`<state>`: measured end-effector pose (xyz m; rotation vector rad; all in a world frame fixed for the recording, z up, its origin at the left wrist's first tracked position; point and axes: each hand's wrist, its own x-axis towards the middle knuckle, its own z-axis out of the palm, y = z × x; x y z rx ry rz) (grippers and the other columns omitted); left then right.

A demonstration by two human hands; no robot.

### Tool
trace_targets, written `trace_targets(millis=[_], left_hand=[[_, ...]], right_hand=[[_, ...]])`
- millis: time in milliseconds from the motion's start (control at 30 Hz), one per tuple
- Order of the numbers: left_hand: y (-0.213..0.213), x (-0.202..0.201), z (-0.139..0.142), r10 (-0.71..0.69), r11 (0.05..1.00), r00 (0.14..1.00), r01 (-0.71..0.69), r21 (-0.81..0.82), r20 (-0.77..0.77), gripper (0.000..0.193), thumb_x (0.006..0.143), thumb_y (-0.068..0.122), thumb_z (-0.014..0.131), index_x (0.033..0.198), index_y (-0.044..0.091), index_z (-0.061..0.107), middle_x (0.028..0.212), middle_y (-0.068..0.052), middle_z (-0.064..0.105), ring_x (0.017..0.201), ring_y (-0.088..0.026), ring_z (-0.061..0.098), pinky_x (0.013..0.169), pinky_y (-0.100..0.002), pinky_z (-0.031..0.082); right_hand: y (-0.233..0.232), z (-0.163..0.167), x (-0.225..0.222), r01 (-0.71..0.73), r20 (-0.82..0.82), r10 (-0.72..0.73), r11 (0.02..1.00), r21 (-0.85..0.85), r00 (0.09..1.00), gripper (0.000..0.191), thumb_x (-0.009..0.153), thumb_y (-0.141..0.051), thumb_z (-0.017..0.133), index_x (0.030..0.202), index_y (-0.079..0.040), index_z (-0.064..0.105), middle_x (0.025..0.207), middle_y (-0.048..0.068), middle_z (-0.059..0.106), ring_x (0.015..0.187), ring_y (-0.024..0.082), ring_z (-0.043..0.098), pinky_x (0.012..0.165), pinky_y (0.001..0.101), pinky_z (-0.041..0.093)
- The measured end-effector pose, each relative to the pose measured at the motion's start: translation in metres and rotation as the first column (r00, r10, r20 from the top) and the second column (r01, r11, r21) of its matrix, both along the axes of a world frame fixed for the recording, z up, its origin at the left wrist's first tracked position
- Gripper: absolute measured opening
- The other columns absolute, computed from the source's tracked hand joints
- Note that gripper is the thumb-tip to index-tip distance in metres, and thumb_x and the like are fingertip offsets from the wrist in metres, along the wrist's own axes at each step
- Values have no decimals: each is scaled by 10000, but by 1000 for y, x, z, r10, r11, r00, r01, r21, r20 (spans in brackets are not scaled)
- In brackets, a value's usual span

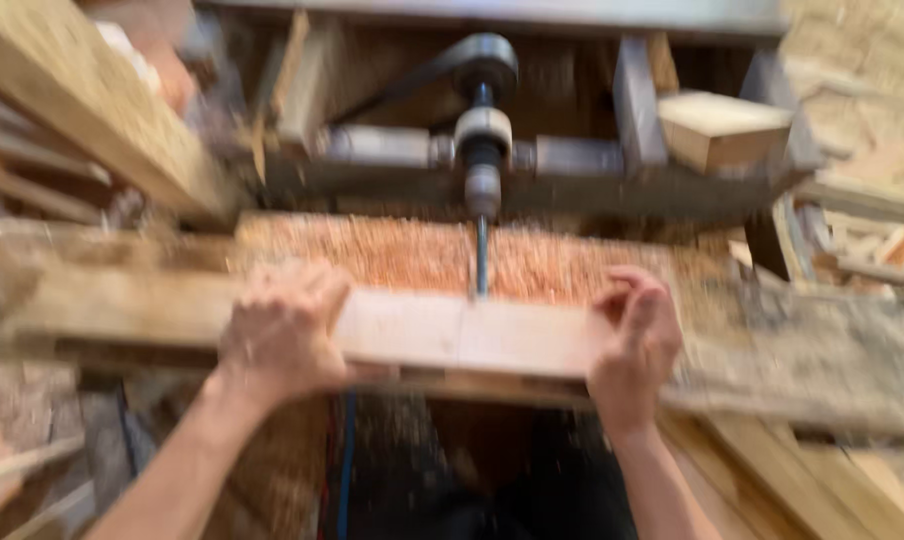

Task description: The person uses a foot-powered drill press to bore a series of overlapping holes along a marked line on a wooden plank, forming elongated slots. The person holds the plank with both hands and repeatedly repositions it to align the next hole with the previous one.

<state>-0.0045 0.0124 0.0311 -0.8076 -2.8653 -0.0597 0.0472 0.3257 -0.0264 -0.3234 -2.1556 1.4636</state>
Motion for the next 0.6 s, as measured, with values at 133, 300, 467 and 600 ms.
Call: trace_targets(millis=[133, 300, 467, 600], left_hand=[[-9, 9, -12, -41, 997, 999, 42, 70, -11, 935, 559, 967, 504, 846, 87, 643, 761, -68, 654, 683, -202, 630, 718, -399, 467], [-17, 25, -28, -41, 995, 993, 51, 90, -110, 903, 586, 932, 623, 877, 78, 669, 793, -66, 666, 747, -206, 641, 765, -427, 455], [-25, 48, -42, 25, 979, 923, 55, 197, -383, 721, 728, 725, 738, 1080, 100, 669, 1070, -34, 665, 1038, -201, 634, 964, -468, 399], [-29, 54, -48, 66, 980, 926, 11, 201, -371, 677, 733, 670, 776, 1129, 133, 668, 1111, -18, 674, 1087, -192, 640, 1013, -463, 373]], right_hand=[[-1, 0, 20, -21, 15, 20, 996, 88, 1000, 680, 1099, -585, 252, 1095, -19, 629, 879, 99, 612, 812, 175, 607, 736, 335, 511], [-9, -9, 48, -59, -189, 47, 997, -59, 981, 678, 1115, -597, 297, 1186, 26, 557, 970, 152, 615, 854, 208, 577, 748, 312, 472], [-18, -19, 48, -3, -530, 122, 976, 220, 839, 701, 1106, -620, 237, 1127, 22, 517, 1025, 194, 623, 875, 277, 638, 849, 403, 578], [-20, -20, 42, -10, -539, 139, 972, 236, 831, 710, 1092, -616, 224, 1101, 38, 499, 987, 219, 609, 898, 306, 645, 829, 411, 583]])
